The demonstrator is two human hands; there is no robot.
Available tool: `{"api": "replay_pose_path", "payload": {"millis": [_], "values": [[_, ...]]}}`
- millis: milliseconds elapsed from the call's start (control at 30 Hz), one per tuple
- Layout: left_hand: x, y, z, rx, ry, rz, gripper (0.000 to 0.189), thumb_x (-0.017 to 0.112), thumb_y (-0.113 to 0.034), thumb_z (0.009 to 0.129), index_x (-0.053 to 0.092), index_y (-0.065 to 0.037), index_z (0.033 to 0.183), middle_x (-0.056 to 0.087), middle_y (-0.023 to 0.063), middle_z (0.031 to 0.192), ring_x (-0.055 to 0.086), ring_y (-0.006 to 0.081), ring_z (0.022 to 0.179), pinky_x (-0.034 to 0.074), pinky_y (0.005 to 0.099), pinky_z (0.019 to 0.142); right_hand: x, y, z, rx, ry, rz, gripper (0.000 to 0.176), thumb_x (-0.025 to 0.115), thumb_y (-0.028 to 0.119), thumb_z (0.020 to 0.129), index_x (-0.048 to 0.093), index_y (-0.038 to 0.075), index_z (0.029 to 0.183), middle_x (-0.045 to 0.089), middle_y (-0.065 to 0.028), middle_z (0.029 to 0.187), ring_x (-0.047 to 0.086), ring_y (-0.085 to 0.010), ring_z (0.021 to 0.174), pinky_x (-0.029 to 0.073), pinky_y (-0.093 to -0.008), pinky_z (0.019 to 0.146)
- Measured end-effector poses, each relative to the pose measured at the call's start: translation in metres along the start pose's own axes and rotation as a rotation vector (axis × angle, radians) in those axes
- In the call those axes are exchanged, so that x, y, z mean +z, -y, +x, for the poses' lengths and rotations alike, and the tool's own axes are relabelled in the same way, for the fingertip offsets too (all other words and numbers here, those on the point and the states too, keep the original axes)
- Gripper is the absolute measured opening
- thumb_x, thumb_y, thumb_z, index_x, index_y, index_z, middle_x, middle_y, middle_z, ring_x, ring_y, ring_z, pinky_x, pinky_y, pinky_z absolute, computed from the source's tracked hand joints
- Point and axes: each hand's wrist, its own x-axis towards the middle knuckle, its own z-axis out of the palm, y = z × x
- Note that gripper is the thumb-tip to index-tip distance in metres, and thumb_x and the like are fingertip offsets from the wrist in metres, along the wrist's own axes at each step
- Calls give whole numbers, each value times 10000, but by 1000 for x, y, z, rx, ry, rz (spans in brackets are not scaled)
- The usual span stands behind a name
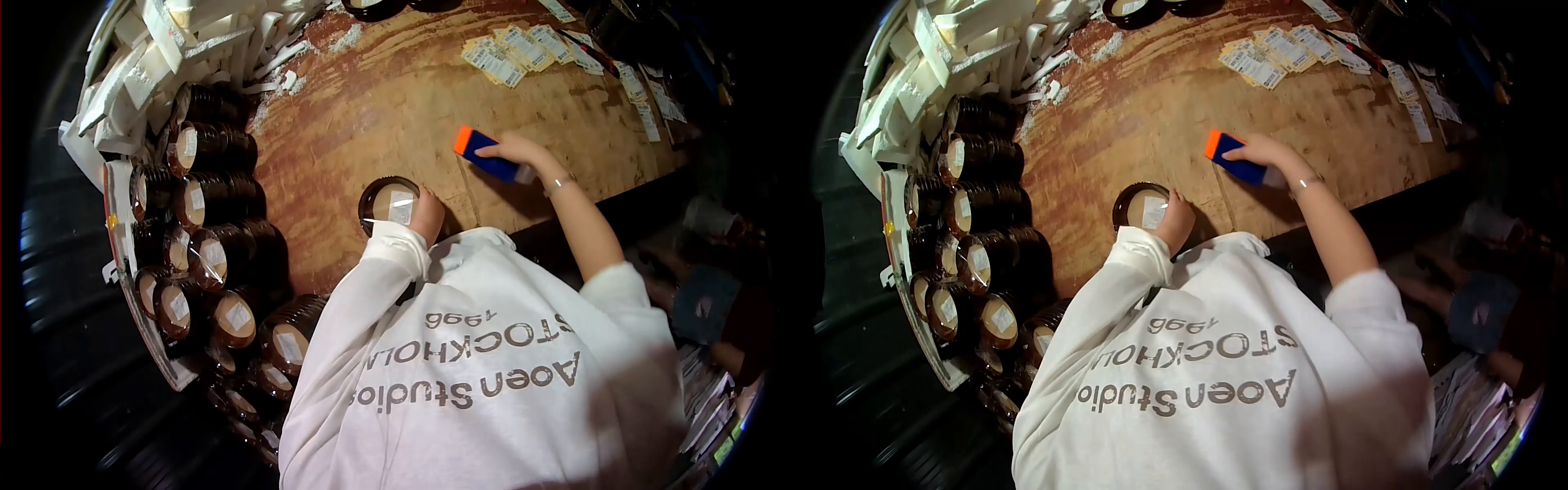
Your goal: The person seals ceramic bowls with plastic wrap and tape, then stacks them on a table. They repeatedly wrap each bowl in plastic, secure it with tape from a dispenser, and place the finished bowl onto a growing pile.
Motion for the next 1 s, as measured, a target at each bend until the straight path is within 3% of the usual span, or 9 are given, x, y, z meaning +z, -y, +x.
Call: {"api": "replay_pose_path", "payload": {"millis": [100,233,300,367,433,467,567,667,1000], "values": [[-31,8,8,28,311,-146,401,540,-426,741,632,-45,823,616,129,816,570,253,850,394,414,832,7,-13,-61,44,-82,452,432,595,388,750,600,-12,913,612,-73,763,555,-138,603,448,-267,593],[-34,42,14,20,315,-345,462,529,-487,741,640,-45,817,621,138,804,587,299,763,438,398,715,31,-31,-106,126,-66,950,441,557,356,803,537,-9,1050,584,-42,913,528,-74,810,406,-206,727],[-15,64,20,-70,200,-774,472,516,-475,731,646,-30,820,613,185,827,575,363,780,452,397,687,41,-37,-114,147,-64,996,411,551,353,811,548,10,1038,590,-46,891,545,-86,787,424,-212,713],[-8,92,7,-170,200,-792,499,508,-477,755,634,-5,853,620,178,823,590,328,772,447,391,698,46,-32,-117,137,-66,1158,405,556,360,807,554,22,1030,594,-51,900,561,-102,791,441,-225,710],[13,111,-9,-417,159,-1346,528,508,-488,777,616,13,904,629,122,810,586,230,756,441,353,686,48,-16,-117,141,-87,1182,383,554,354,810,557,30,1012,594,-56,893,581,-114,763,466,-238,689],[20,115,-18,-424,154,-1354,528,508,-488,777,616,13,904,629,122,810,586,230,756,441,353,686,49,-9,-115,126,-126,1218,379,554,346,812,550,22,1010,594,-59,885,586,-117,742,473,-239,677],[34,113,-48,-466,-15,-1528,517,510,-471,801,599,15,953,610,54,823,538,142,749,428,294,672,49,2,-99,84,-166,1251,369,559,317,814,529,7,1014,595,-71,891,598,-129,714,490,-256,663],[61,99,-67,-745,-189,-1950,434,505,-416,832,599,-6,938,597,33,829,517,98,727,412,222,647,44,9,-80,-89,148,1277,362,561,276,813,506,-8,1031,604,-125,894,604,-169,776,494,-297,719],[79,25,-91,-1128,-924,-2518,435,465,-385,862,535,14,1019,577,89,971,550,150,854,448,269,726,54,85,-55,-229,431,1059,445,630,254,729,469,-3,1056,588,-108,815,593,-182,747,490,-290,687]]}}
